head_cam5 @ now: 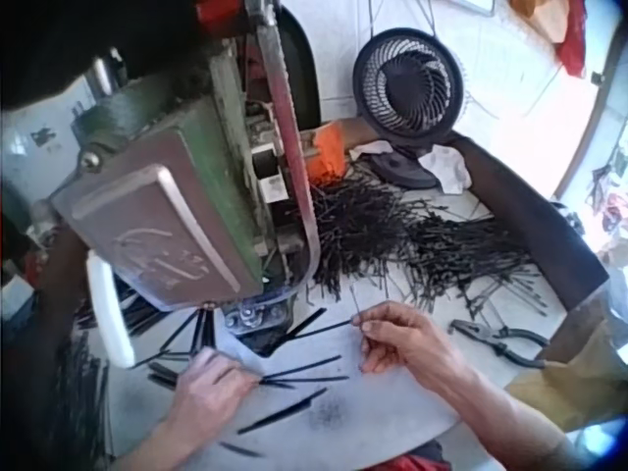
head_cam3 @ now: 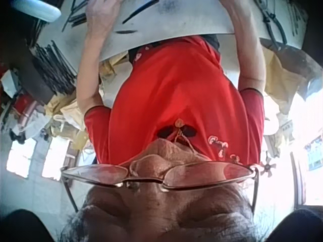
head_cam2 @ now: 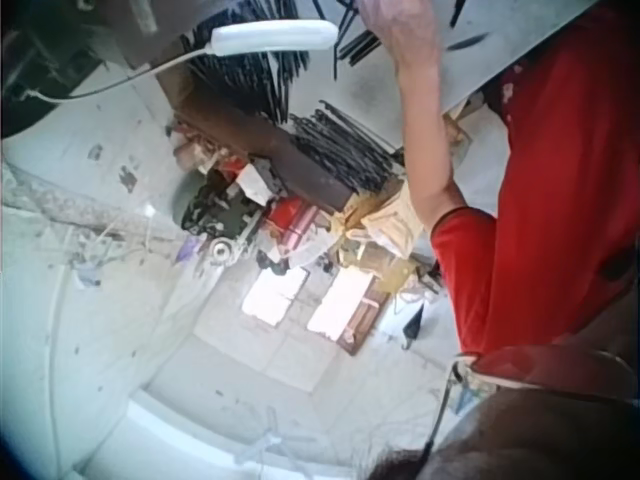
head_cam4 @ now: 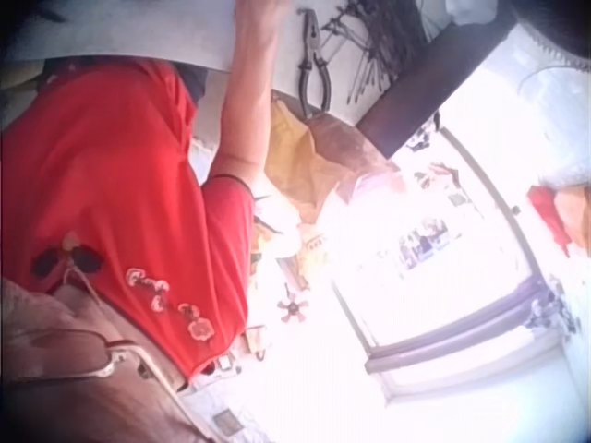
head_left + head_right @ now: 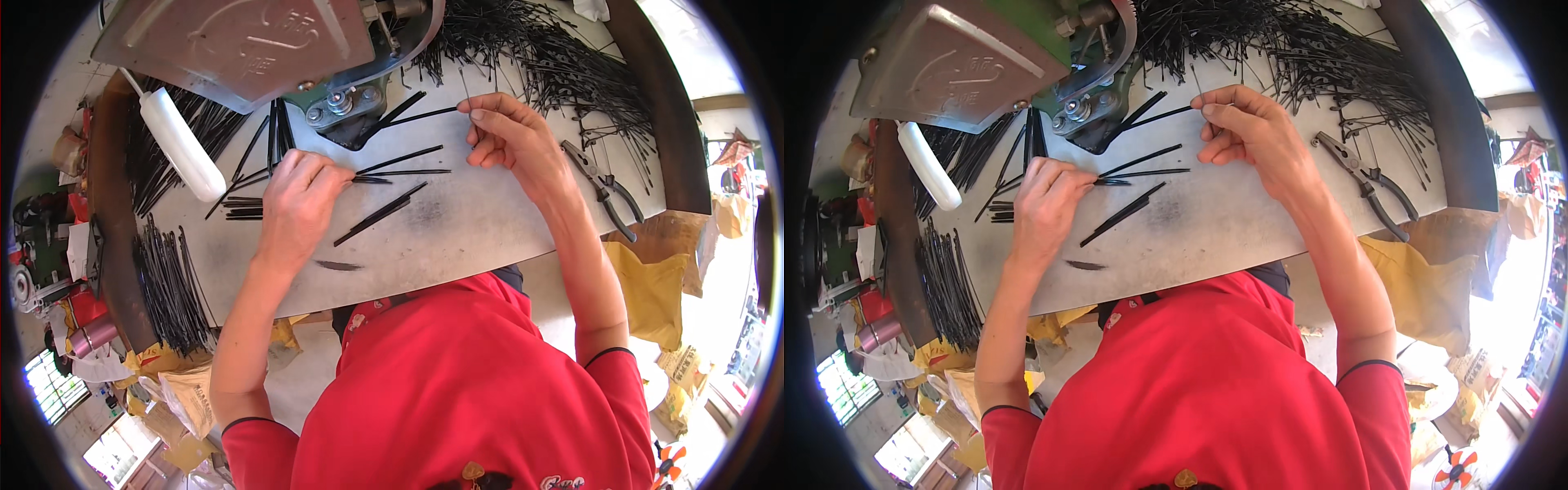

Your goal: The person repeatedly picks up thin black metal rods from a pile on a workbench and inserts them into a stationary bending machine. They operate the machine's lever to bend each rod and then place the finished piece onto a separate pile. The process is continuous and repetitive throughout the clip.

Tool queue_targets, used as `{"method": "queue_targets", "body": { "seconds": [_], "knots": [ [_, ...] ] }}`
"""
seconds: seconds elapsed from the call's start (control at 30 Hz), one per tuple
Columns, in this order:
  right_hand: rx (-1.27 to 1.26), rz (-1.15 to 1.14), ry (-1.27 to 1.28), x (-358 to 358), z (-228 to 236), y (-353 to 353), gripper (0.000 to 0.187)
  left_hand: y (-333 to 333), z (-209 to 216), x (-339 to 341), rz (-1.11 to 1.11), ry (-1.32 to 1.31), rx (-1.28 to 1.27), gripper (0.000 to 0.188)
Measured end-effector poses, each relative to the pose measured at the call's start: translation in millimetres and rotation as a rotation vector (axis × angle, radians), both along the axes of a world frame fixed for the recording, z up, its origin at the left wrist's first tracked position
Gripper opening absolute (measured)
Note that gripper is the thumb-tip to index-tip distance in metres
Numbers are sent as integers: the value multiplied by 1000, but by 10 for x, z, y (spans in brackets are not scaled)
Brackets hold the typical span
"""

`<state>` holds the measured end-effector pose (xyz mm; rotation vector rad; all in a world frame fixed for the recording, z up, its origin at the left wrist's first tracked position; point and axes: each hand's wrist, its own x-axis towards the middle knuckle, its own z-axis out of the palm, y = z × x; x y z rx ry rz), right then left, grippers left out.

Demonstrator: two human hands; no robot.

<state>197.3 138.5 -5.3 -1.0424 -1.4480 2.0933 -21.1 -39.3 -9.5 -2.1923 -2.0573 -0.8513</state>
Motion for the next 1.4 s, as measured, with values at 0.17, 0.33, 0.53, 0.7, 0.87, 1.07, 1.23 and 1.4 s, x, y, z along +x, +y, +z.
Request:
{"method": "queue_targets", "body": {
  "seconds": [0.17, 0.33, 0.53, 0.7, 0.87, 1.07, 1.23, 1.4],
  "knots": [
    [141, 44, -73, 11, 35, -117, 25, -19, -99, 69, 133, -44, 65, 14],
    [254, 148, -119, -99, 152, -344, 21, -32, -18, 213, 285, -331, 38, 9],
    [421, 171, -117, -348, 247, -507, 25, 3, 104, 380, 407, -649, 21, 12],
    [410, 130, -119, -402, 259, -508, 28, -41, 99, 303, 368, -474, 294, 13],
    [460, 146, -174, -361, 163, -519, 24, -206, 23, 242, 246, -224, 183, 18],
    [452, 75, -158, -351, 175, -506, 23, -188, -38, 192, 350, -238, 51, 19],
    [460, 112, -225, -275, 148, -464, 22, -196, -62, 172, 485, -398, 145, 16],
    [566, 178, -259, -300, 130, -476, 20, -170, -36, 138, 458, -261, 123, 12]
  ]
}}
